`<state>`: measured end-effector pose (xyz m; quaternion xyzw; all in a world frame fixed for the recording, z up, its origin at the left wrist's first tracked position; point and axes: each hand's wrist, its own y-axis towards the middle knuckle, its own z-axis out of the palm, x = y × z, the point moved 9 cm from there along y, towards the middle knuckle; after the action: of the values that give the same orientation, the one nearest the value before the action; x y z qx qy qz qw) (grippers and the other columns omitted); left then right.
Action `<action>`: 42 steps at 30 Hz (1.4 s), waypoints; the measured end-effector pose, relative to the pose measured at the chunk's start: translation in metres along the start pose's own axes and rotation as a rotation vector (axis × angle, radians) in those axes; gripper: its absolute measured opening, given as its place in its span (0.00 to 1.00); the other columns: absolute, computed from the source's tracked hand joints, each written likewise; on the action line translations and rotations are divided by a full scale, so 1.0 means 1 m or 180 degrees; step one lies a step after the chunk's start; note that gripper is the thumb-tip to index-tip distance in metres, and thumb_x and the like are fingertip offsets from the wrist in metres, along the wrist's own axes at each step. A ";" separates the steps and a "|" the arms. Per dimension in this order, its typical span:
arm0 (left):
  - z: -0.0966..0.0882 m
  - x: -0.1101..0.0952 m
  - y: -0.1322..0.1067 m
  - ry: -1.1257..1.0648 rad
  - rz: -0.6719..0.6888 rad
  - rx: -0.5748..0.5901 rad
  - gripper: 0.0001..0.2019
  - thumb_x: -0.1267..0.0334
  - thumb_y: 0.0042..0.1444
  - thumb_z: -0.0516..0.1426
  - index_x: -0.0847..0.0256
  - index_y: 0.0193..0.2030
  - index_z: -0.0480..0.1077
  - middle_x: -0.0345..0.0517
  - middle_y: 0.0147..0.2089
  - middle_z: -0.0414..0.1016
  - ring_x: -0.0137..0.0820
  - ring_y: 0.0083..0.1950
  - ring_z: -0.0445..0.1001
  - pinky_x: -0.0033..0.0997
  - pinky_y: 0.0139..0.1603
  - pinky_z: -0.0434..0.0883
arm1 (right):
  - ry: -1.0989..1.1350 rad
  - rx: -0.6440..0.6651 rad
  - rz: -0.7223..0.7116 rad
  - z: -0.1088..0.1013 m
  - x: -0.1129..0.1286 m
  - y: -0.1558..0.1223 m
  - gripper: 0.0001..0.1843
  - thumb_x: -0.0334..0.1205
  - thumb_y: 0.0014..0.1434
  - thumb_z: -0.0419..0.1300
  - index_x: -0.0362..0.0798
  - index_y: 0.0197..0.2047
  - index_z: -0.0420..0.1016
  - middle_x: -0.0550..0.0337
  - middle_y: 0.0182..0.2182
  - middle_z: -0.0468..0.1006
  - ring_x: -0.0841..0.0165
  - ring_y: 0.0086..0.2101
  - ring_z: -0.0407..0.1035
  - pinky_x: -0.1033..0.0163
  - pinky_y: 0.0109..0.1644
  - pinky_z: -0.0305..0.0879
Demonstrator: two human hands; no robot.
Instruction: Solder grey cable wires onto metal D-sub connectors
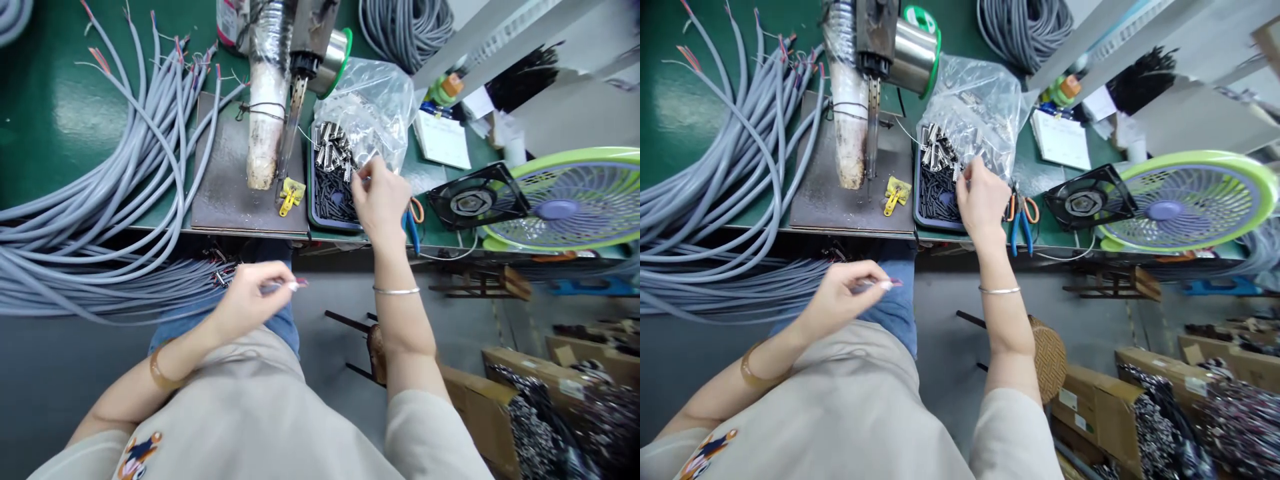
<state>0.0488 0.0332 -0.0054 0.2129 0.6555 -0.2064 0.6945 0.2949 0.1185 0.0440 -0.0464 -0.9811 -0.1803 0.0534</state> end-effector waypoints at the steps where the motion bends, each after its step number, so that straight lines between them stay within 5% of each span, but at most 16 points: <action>1: -0.022 0.011 -0.002 -0.0084 -0.0238 -0.0401 0.05 0.67 0.57 0.63 0.63 0.30 0.76 0.43 0.28 0.79 0.26 0.29 0.74 0.22 0.31 0.70 | -0.0214 0.0079 0.0193 0.010 -0.002 0.006 0.09 0.36 0.66 0.53 0.47 0.44 0.74 0.51 0.34 0.80 0.60 0.36 0.72 0.56 0.42 0.61; 6: -0.119 0.024 -0.026 -0.0907 -0.0299 -0.2053 0.06 0.69 0.44 0.69 0.62 0.27 0.76 0.36 0.21 0.71 0.18 0.20 0.62 0.15 0.17 0.54 | -0.0578 0.0527 0.0439 0.033 -0.002 0.027 0.10 0.30 0.61 0.53 0.47 0.41 0.74 0.43 0.45 0.79 0.56 0.41 0.73 0.53 0.45 0.64; 10: -0.140 0.027 -0.033 -0.1565 -0.0328 -0.2231 0.09 0.71 0.39 0.70 0.61 0.25 0.74 0.37 0.21 0.72 0.19 0.18 0.61 0.15 0.15 0.52 | -0.0542 0.0734 0.0224 0.030 -0.014 0.039 0.07 0.27 0.55 0.56 0.48 0.33 0.73 0.48 0.36 0.78 0.55 0.39 0.72 0.52 0.44 0.65; 17: -0.129 0.030 -0.029 -0.1931 -0.0472 -0.1970 0.09 0.72 0.39 0.69 0.61 0.24 0.73 0.37 0.21 0.73 0.18 0.15 0.59 0.16 0.14 0.53 | -0.0422 0.0838 -0.0130 0.031 -0.021 0.042 0.06 0.31 0.52 0.63 0.51 0.29 0.71 0.53 0.31 0.80 0.56 0.36 0.73 0.53 0.42 0.64; 22: -0.117 0.028 -0.024 -0.1921 -0.0547 -0.1815 0.08 0.73 0.41 0.67 0.60 0.24 0.73 0.36 0.19 0.71 0.18 0.14 0.58 0.16 0.14 0.55 | -0.0050 0.0520 -0.0059 0.023 -0.023 0.047 0.09 0.27 0.52 0.63 0.50 0.27 0.72 0.55 0.29 0.81 0.61 0.34 0.73 0.55 0.43 0.65; 29: -0.109 0.033 -0.021 -0.1992 -0.0759 -0.1715 0.08 0.70 0.40 0.68 0.62 0.24 0.72 0.35 0.19 0.71 0.17 0.14 0.59 0.16 0.15 0.56 | 0.2354 -0.0412 0.0648 -0.038 -0.052 0.026 0.13 0.24 0.48 0.70 0.49 0.25 0.73 0.64 0.28 0.81 0.78 0.27 0.73 0.68 0.33 0.66; 34: -0.084 0.031 -0.005 -0.2007 -0.0860 -0.1519 0.09 0.71 0.39 0.69 0.62 0.25 0.72 0.35 0.19 0.71 0.17 0.14 0.59 0.16 0.16 0.55 | 0.3816 -0.0744 0.0434 -0.061 -0.004 -0.025 0.12 0.34 0.51 0.74 0.50 0.28 0.74 0.64 0.27 0.82 0.75 0.27 0.76 0.73 0.24 0.67; 37: -0.068 0.023 0.004 -0.1891 -0.0811 -0.1378 0.10 0.70 0.39 0.70 0.63 0.25 0.73 0.37 0.20 0.72 0.17 0.15 0.60 0.16 0.16 0.54 | 0.4524 -0.0225 0.0568 -0.041 0.041 -0.054 0.16 0.40 0.54 0.74 0.50 0.27 0.70 0.63 0.34 0.85 0.78 0.20 0.73 0.73 0.21 0.69; 42: -0.053 0.015 0.013 -0.1575 -0.0676 -0.1202 0.11 0.67 0.44 0.70 0.64 0.27 0.72 0.37 0.21 0.72 0.16 0.17 0.59 0.17 0.17 0.52 | 0.4990 0.0231 0.0956 -0.001 0.086 -0.089 0.16 0.43 0.56 0.72 0.49 0.29 0.68 0.64 0.41 0.84 0.69 0.35 0.84 0.68 0.38 0.81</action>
<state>0.0131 0.0735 -0.0225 -0.0458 0.5121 -0.1979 0.8346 0.2002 0.0412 0.0238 -0.0360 -0.6464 -0.1193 0.7528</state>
